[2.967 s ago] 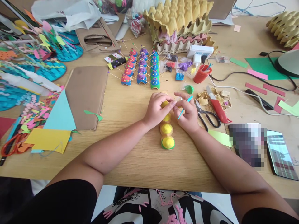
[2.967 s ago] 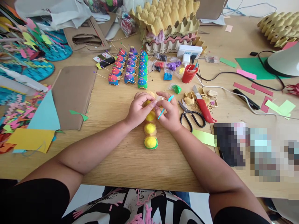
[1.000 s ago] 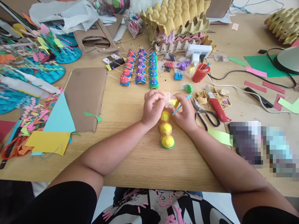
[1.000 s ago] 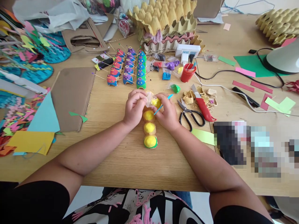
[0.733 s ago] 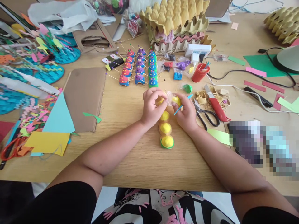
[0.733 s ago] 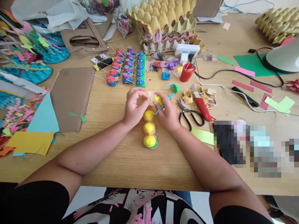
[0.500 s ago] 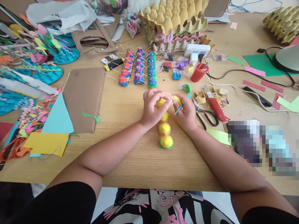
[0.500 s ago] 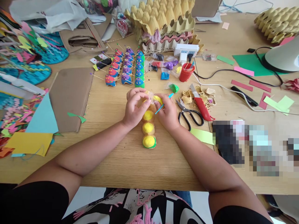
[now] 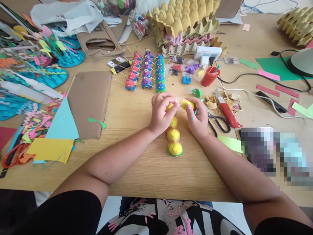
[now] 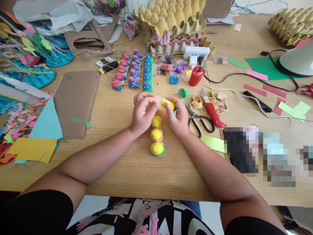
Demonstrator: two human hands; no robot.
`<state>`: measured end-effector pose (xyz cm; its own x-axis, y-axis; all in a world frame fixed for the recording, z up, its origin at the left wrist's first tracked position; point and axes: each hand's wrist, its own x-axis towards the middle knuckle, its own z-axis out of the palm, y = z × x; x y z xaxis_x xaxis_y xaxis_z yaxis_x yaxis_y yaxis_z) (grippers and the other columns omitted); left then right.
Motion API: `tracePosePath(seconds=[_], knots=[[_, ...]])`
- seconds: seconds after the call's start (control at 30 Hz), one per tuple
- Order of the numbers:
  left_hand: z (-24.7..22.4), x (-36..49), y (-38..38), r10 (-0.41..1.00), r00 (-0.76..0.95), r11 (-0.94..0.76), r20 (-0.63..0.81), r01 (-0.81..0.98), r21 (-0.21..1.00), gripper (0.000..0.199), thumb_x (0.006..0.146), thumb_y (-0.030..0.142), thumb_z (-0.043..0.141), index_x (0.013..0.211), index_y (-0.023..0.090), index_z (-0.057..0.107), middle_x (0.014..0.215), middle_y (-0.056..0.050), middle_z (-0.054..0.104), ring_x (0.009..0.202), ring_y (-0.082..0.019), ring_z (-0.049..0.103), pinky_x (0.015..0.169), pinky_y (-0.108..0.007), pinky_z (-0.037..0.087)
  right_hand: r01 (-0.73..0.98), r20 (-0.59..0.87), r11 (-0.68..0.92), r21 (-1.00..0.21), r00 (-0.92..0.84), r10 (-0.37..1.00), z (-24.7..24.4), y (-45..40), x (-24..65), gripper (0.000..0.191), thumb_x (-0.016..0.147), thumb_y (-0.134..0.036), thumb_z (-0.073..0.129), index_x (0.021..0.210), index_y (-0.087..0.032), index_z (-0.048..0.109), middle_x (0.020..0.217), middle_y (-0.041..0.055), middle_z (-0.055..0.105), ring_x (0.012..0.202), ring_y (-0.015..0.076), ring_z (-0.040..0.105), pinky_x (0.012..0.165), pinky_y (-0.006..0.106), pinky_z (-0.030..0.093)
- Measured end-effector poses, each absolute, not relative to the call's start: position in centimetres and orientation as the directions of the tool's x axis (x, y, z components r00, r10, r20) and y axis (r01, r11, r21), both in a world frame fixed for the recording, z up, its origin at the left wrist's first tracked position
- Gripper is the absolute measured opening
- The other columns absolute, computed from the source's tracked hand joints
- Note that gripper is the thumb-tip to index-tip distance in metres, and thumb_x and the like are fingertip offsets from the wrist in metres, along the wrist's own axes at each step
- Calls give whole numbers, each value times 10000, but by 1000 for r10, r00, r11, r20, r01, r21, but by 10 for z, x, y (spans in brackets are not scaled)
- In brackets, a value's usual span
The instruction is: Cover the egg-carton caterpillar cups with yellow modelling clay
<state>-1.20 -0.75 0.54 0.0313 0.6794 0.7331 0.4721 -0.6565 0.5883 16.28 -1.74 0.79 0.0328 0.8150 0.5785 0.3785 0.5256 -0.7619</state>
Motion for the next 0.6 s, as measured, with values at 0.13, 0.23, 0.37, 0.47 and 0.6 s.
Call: tracePosePath(seconds=[0.13,0.23,0.37,0.47,0.6], knots=[[3,-13,-7,745,24,-626,666,371,686,322,1091,509,566,968,245,703,1173,-74,697,1238,-220,646,1167,-431,466,338,530,485,-807,52,846,7,-18,162,336,1067,-559,569,1110,-253,703,1021,57,768,923,202,714,898,411,598],[1,-13,-5,800,-21,-558,600,342,756,432,1117,529,482,931,247,751,1198,-85,698,1277,-231,635,1179,-440,473,325,532,490,-809,51,845,4,-19,162,323,1082,-550,543,1108,-264,691,1016,47,750,885,190,695,897,418,588],[-2,-12,-3,775,-38,-563,631,413,716,302,1037,513,668,1012,250,814,1224,-97,701,1281,-245,638,1201,-454,468,336,566,518,-787,57,823,4,-20,164,290,1095,-518,527,1104,-266,671,996,38,711,902,190,676,879,409,566],[-2,-12,-3,757,1,-582,653,453,675,270,989,500,745,1051,256,843,1277,-107,711,1314,-256,623,1227,-466,457,348,591,539,-767,56,804,5,-20,165,289,1106,-504,503,1090,-258,655,985,37,690,923,191,663,879,402,558],[-2,-14,-2,781,74,-572,620,480,665,328,989,550,719,1125,285,857,1503,-97,670,1476,-289,516,1308,-517,395,366,622,569,-737,36,782,8,-19,165,297,1110,-496,483,1072,-255,652,982,41,691,929,197,659,888,413,557]])
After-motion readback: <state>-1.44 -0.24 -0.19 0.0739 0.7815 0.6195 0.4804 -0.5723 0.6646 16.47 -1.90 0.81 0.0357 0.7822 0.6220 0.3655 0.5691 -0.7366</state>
